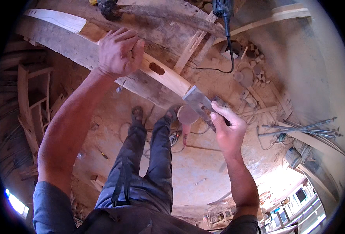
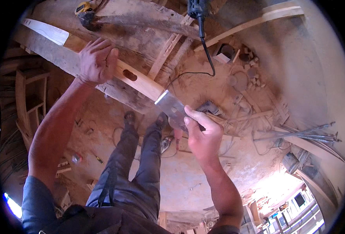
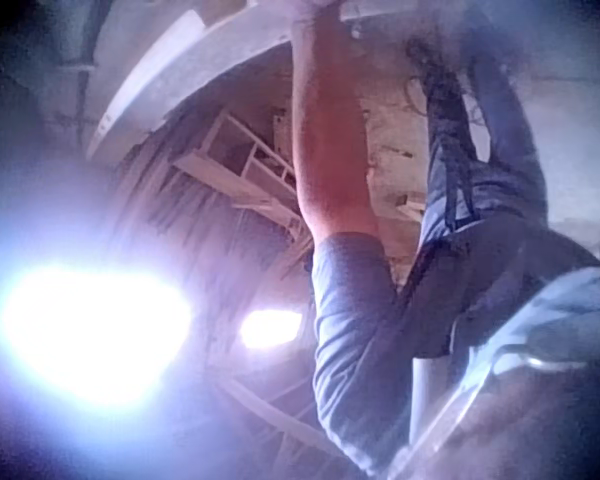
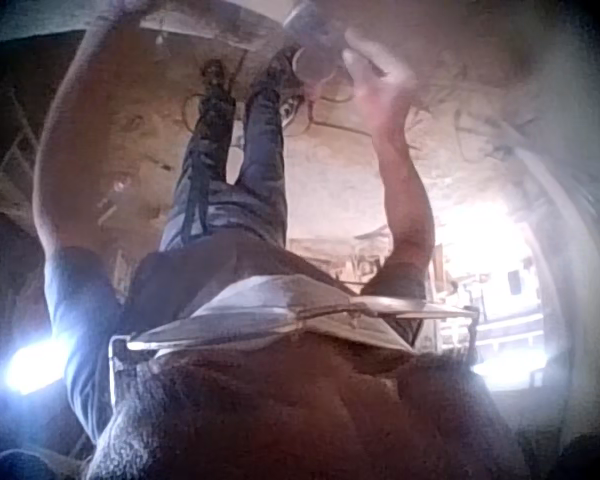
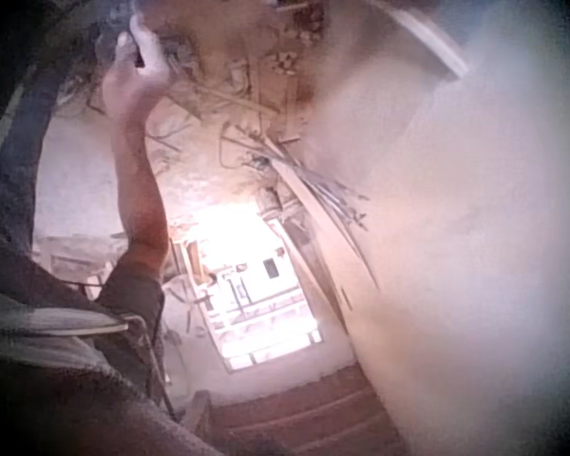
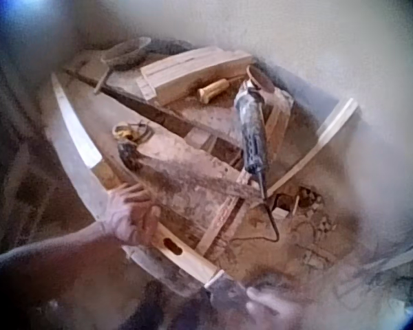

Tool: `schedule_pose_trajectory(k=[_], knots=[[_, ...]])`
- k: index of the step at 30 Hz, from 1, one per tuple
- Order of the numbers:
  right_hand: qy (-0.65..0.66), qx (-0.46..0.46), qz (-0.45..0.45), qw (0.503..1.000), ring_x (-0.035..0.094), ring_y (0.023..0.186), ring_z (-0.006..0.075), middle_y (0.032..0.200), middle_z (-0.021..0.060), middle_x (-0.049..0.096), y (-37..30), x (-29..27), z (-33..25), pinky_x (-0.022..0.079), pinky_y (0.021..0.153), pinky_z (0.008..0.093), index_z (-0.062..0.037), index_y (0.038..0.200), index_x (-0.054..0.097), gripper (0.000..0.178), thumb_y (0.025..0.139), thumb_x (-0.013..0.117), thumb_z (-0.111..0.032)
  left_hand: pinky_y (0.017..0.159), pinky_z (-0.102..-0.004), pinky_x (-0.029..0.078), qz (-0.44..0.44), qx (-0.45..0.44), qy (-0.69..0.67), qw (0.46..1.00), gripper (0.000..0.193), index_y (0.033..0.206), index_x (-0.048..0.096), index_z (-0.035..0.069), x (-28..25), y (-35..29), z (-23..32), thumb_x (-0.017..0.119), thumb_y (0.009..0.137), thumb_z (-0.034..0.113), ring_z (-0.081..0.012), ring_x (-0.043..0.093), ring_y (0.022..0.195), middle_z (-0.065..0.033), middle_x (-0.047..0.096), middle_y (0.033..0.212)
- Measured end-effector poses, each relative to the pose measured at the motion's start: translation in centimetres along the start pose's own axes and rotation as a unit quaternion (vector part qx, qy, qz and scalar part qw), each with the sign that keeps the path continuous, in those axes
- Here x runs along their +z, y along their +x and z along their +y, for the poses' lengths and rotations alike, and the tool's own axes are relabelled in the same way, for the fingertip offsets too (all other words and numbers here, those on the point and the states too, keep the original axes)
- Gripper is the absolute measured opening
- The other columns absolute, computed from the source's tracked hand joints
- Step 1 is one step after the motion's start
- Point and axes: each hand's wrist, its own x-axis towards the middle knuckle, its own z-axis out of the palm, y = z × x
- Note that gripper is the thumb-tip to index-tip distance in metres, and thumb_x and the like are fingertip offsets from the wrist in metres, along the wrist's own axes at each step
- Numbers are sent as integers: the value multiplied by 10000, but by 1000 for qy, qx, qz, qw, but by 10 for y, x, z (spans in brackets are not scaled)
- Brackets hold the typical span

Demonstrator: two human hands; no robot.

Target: The person uses an angle grinder with an orange disc to smooth and shape a long wooden piece clamped on a workbench. They then use a hand plane to refine the surface and edges, followed by further grinding and manual inspection of the finished piece.

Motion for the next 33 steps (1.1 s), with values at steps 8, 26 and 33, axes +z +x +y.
schedule_pose_trajectory(k=[8, 26, 33], knots=[[4, 15, -37, 999, 692, 797, 101, 960, 120, 801, 10, -10, 8, 550, 721, 271, -8, 1199, 788, 294, 913, 739, 34, 656, -420, 459, -11, 2, 23, 1000, 221, 689, 614, 84, 0, 6, -2, 656, 899, 139, -299, 594, 711, -57, 570, 723], [71, 123, -18, 990, 702, 1116, 169, 1221, 155, 773, -25, -5, 0, 531, 1005, 315, 41, 1283, 735, 333, 972, 732, -78, 700, -454, 465, -51, -4, 20, 999, 212, 726, 605, 51, -8, 6, 1, 613, 917, 142, -333, 585, 758, -99, 548, 765], [8, 96, 40, 995, 723, 1106, 184, 1203, 147, 780, -41, 0, -25, 543, 981, 313, 48, 1257, 742, 298, 973, 704, -32, 709, -454, 485, -42, 1, 10, 999, 229, 723, 617, 68, -8, 6, -2, 621, 928, 170, -321, 610, 782, -86, 575, 774]])
